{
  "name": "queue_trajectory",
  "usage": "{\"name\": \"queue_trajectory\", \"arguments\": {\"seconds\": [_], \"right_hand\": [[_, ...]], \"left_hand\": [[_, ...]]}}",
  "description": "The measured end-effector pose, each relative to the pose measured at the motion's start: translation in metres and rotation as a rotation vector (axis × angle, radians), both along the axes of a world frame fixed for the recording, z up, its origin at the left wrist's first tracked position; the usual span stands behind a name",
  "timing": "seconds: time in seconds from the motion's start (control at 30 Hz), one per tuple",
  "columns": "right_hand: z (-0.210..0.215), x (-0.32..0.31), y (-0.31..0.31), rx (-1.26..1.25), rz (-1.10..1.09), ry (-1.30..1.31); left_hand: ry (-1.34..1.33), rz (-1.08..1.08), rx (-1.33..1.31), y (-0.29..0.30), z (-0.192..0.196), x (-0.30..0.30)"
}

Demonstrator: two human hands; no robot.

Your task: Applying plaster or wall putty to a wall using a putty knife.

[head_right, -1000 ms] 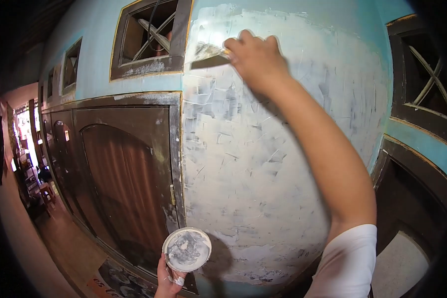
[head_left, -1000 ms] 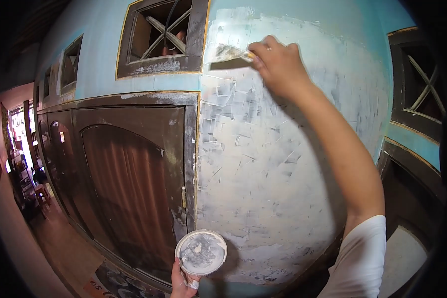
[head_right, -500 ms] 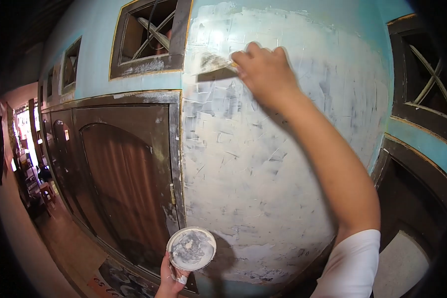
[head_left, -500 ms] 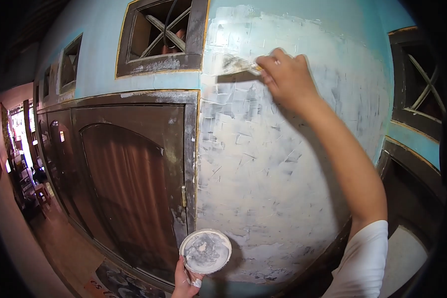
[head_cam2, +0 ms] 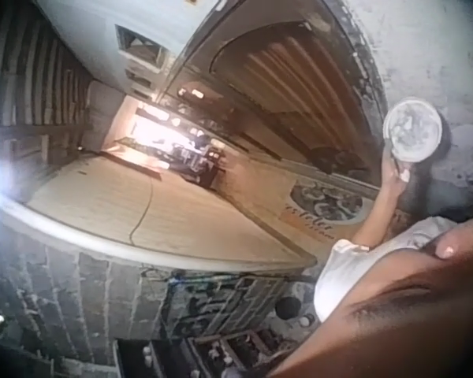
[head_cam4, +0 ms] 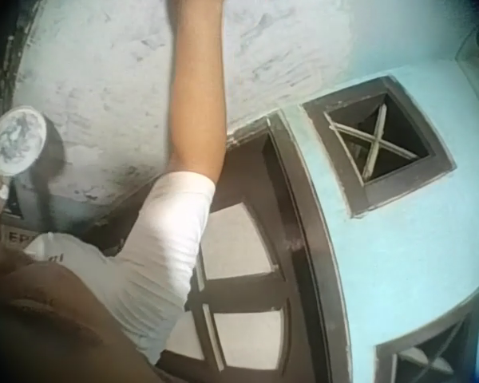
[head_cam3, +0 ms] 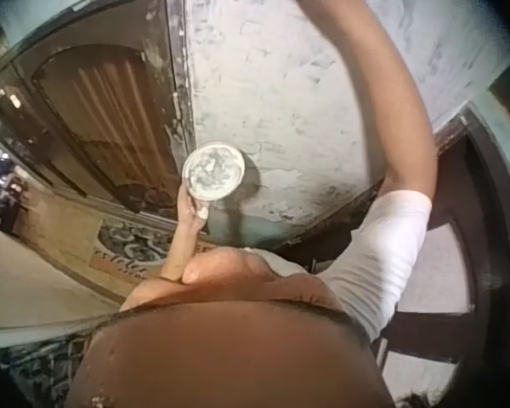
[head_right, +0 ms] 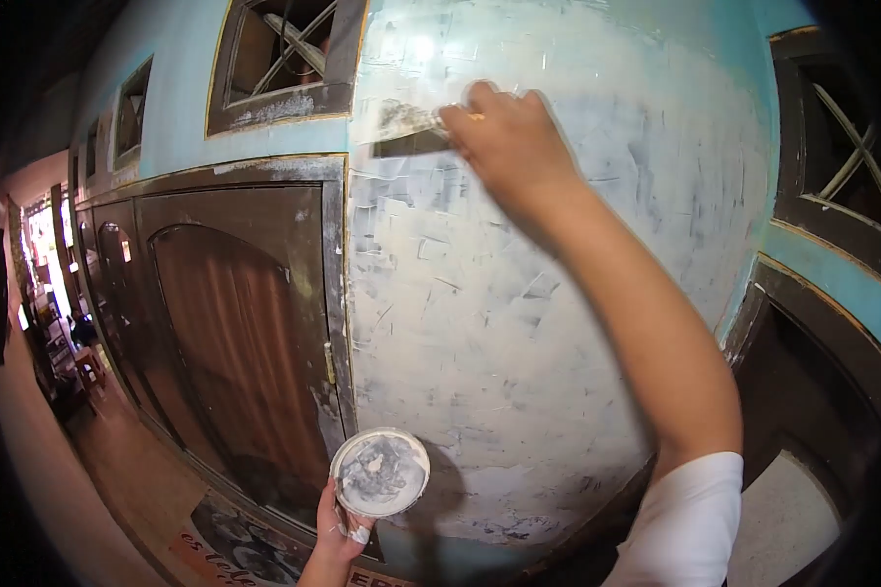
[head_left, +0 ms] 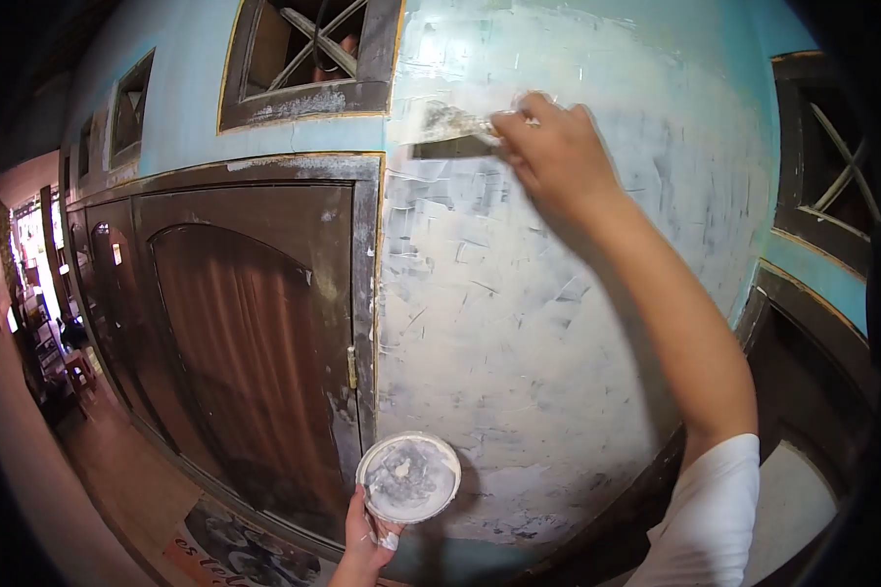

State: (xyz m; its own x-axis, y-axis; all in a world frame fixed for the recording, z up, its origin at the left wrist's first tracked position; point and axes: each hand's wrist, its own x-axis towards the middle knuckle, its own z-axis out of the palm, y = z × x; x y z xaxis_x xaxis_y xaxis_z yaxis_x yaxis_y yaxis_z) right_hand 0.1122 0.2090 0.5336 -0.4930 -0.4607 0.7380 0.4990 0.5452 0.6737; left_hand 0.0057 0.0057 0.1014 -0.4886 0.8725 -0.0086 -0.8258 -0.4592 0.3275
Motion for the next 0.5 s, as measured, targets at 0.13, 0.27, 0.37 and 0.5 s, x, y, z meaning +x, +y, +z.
{"name": "queue_trajectory", "arguments": {"seconds": [0.13, 0.27, 0.37, 0.5], "right_hand": [[-0.012, -0.031, 0.002, -0.012, -0.105, -0.063], [-0.007, 0.017, 0.011, -0.098, -0.096, -0.043], [0.001, 0.071, 0.019, -0.076, -0.126, -0.018], [0.018, 0.096, 0.021, -0.01, -0.136, 0.019]], "left_hand": [[0.051, -0.01, -0.007, 0.004, 0.01, 0.005], [0.077, 0.02, -0.006, -0.004, 0.007, 0.004], [0.076, 0.068, 0.025, -0.012, 0.013, 0.005], [0.133, 0.066, 0.021, -0.01, 0.011, 0.0]]}}
